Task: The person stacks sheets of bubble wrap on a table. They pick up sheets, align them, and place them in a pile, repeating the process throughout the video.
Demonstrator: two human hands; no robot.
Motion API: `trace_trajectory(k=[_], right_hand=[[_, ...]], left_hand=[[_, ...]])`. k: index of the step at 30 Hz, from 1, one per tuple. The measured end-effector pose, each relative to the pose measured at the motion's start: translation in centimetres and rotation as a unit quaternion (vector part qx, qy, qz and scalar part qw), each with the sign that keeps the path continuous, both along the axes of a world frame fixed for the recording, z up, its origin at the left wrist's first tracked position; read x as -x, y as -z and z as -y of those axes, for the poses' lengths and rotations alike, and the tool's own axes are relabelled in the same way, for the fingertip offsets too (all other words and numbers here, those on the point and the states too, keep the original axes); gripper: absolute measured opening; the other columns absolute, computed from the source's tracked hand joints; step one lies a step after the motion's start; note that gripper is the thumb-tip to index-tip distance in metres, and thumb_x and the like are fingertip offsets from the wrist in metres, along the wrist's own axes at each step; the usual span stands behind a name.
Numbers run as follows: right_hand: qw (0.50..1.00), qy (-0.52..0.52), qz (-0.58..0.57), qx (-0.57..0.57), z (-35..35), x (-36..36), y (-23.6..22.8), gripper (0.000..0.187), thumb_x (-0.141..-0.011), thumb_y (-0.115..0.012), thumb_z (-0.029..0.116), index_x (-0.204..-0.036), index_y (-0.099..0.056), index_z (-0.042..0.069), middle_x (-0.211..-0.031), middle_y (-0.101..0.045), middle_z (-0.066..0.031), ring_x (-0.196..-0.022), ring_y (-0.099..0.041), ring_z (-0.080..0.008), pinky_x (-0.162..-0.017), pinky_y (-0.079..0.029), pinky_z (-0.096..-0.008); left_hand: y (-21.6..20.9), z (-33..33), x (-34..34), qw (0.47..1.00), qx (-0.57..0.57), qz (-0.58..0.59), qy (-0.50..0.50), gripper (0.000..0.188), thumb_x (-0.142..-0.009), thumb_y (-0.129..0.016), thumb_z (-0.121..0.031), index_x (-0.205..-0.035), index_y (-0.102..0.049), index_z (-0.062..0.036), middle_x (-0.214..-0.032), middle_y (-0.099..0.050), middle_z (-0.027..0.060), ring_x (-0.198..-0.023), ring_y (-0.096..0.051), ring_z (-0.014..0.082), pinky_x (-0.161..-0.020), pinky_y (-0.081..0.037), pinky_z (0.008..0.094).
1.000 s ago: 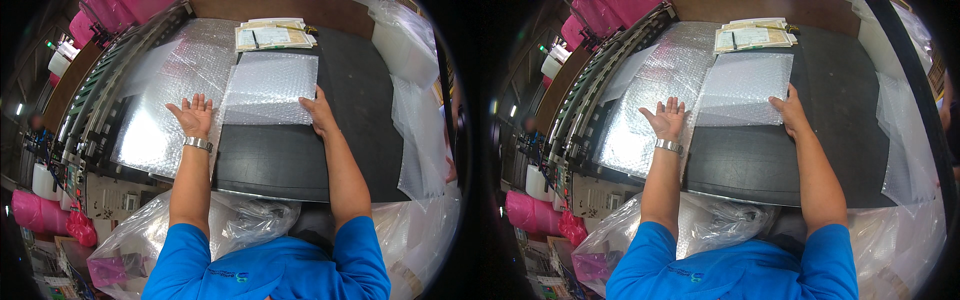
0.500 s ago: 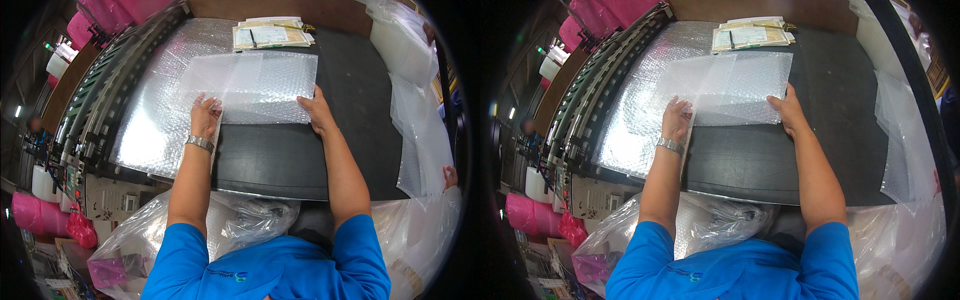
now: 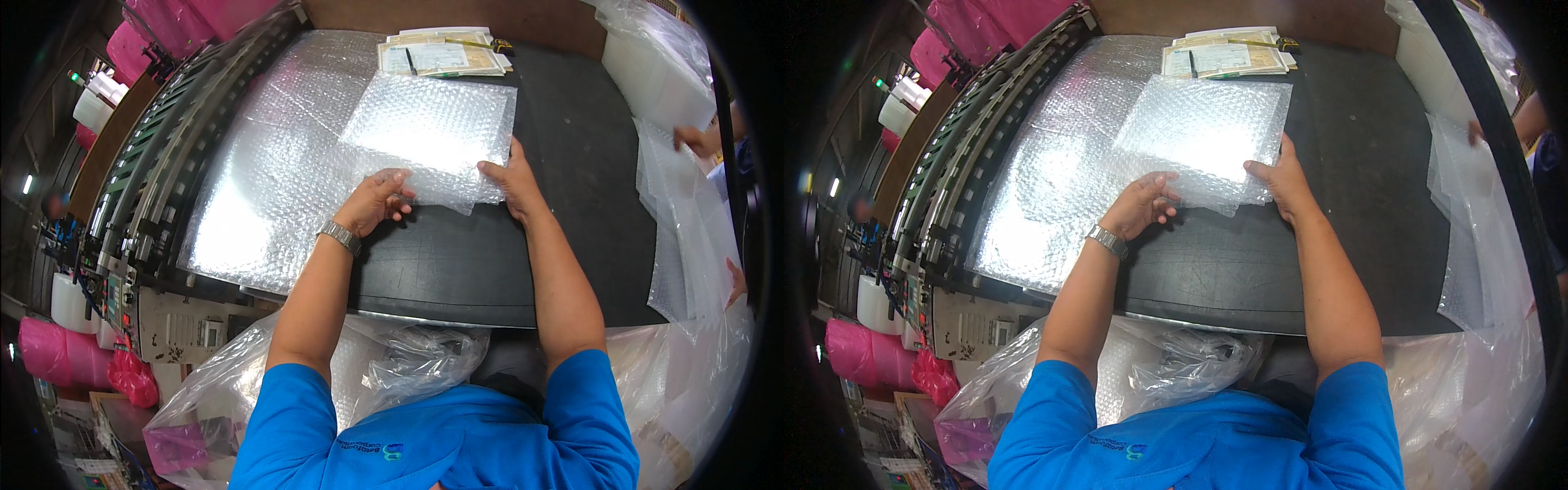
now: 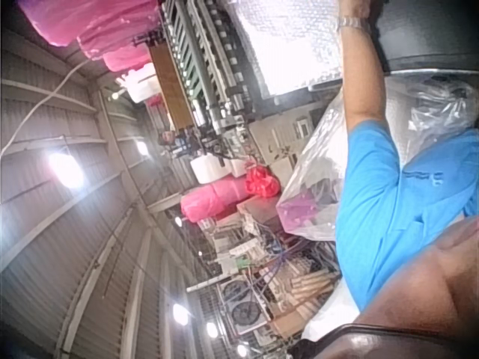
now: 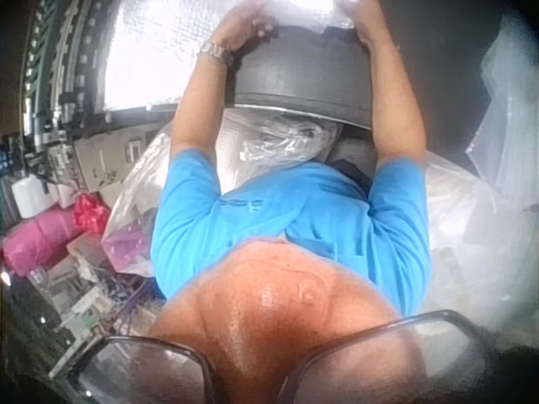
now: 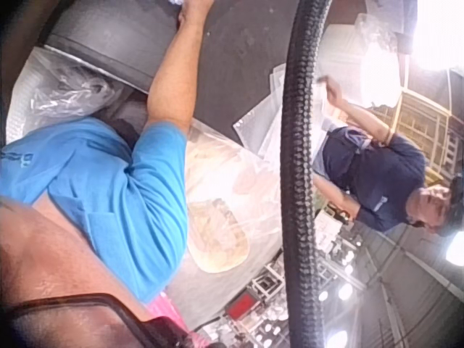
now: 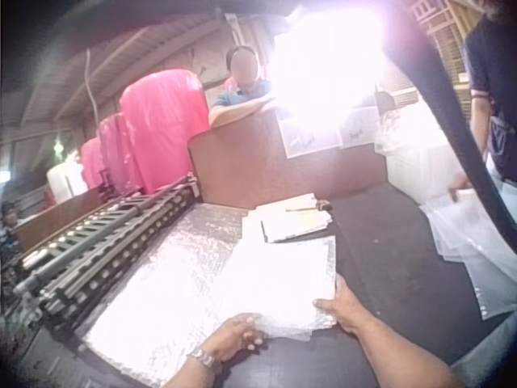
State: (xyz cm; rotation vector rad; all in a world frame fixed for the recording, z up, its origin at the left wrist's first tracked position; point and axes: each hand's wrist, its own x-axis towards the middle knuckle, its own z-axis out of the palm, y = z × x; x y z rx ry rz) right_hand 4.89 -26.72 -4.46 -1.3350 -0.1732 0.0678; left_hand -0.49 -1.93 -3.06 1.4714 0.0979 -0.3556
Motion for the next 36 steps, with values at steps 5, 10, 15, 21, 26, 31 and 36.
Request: trace_trajectory(k=[5,10,15,21,26,31,36], right_hand=[[0.998,0.013,-0.048,-0.049,0.4,-0.3,-0.1,0.071,-0.072,-0.053,0.001,-0.134,-0.020,0.002,-0.117,-0.046,-0.0164,-0.101,-0.051,-0.0233,-0.087,-0.042,-0.0328],[0.997,0.038,-0.042,-0.060,0.7,-0.9,0.7,0.071,-0.071,-0.050,-0.001,-0.135,-0.019,0.002,-0.117,-0.047,-0.0170,-0.099,-0.052,-0.0238,-0.085,-0.043,-0.0336],[0.997,0.034,-0.054,-0.044,0.7,-0.6,0.2,0.069,-0.071,-0.049,-0.002,-0.134,-0.021,0.002,-0.115,-0.048,-0.0169,-0.099,-0.052,-0.0228,-0.085,-0.043,-0.0331],[0.998,-0.012,-0.037,-0.047,0.9,-0.5,0.0,0.063,-0.074,-0.053,0.001,-0.132,-0.027,0.000,-0.114,-0.049,-0.0153,-0.101,-0.051,-0.0220,-0.088,-0.041,-0.0317],[1.000,0.004,-0.008,-0.003,0.6,-0.2,0.0,0.063,-0.076,-0.060,0.005,-0.129,-0.027,-0.002,-0.114,-0.050,-0.0166,-0.101,-0.051,-0.0232,-0.088,-0.041,-0.0314],[1.000,-0.001,-0.021,0.001,0.6,-0.6,0.4,0.060,-0.076,-0.056,0.003,-0.129,-0.029,0.000,-0.115,-0.049,-0.0149,-0.102,-0.050,-0.0219,-0.088,-0.040,-0.0311],[0.999,-0.006,-0.031,-0.002,0.6,-0.5,0.1,0.060,-0.077,-0.054,0.003,-0.131,-0.028,0.001,-0.115,-0.049,-0.0151,-0.102,-0.050,-0.0218,-0.089,-0.040,-0.0314]], left_hand=[[0.0,-1.0,0.0,0.998,0.048,0.026,-0.024,0.033,-0.088,-0.051,-0.037,-0.097,-0.053,-0.0061,-0.079,-0.055,0.0048,-0.057,-0.052,0.0103,-0.048,-0.040,0.0208],[0.7,-3.4,-1.2,0.921,0.218,0.127,-0.298,0.026,-0.086,-0.053,-0.033,-0.094,-0.052,-0.0085,-0.069,-0.050,0.0002,-0.053,-0.046,0.0091,-0.046,-0.038,0.0210],[0.2,-3.0,-1.2,0.873,0.197,0.157,-0.418,0.028,-0.085,-0.054,-0.030,-0.102,-0.051,-0.0077,-0.084,-0.048,0.0017,-0.075,-0.048,0.0115,-0.067,-0.043,0.0268],[0.8,-2.2,-1.3,0.965,0.035,0.144,-0.215,0.047,-0.087,-0.051,-0.022,-0.127,-0.037,-0.0022,-0.113,-0.045,0.0062,-0.102,-0.042,0.0172,-0.088,-0.039,0.0307],[-0.1,-1.5,-0.8,0.964,0.066,0.133,-0.220,0.048,-0.089,-0.047,-0.027,-0.128,-0.034,-0.0017,-0.120,-0.041,0.0159,-0.110,-0.042,0.0258,-0.093,-0.039,0.0368],[-0.2,-2.2,-0.9,0.926,0.198,0.157,-0.282,0.061,-0.091,-0.039,-0.044,-0.132,-0.023,-0.0024,-0.123,-0.037,0.0216,-0.114,-0.041,0.0308,-0.095,-0.039,0.0403],[-0.1,-3.2,-0.9,0.889,0.290,0.159,-0.316,0.087,-0.080,-0.043,-0.063,-0.136,-0.011,-0.0049,-0.135,-0.022,0.0255,-0.122,-0.032,0.0364,-0.099,-0.034,0.0463]])
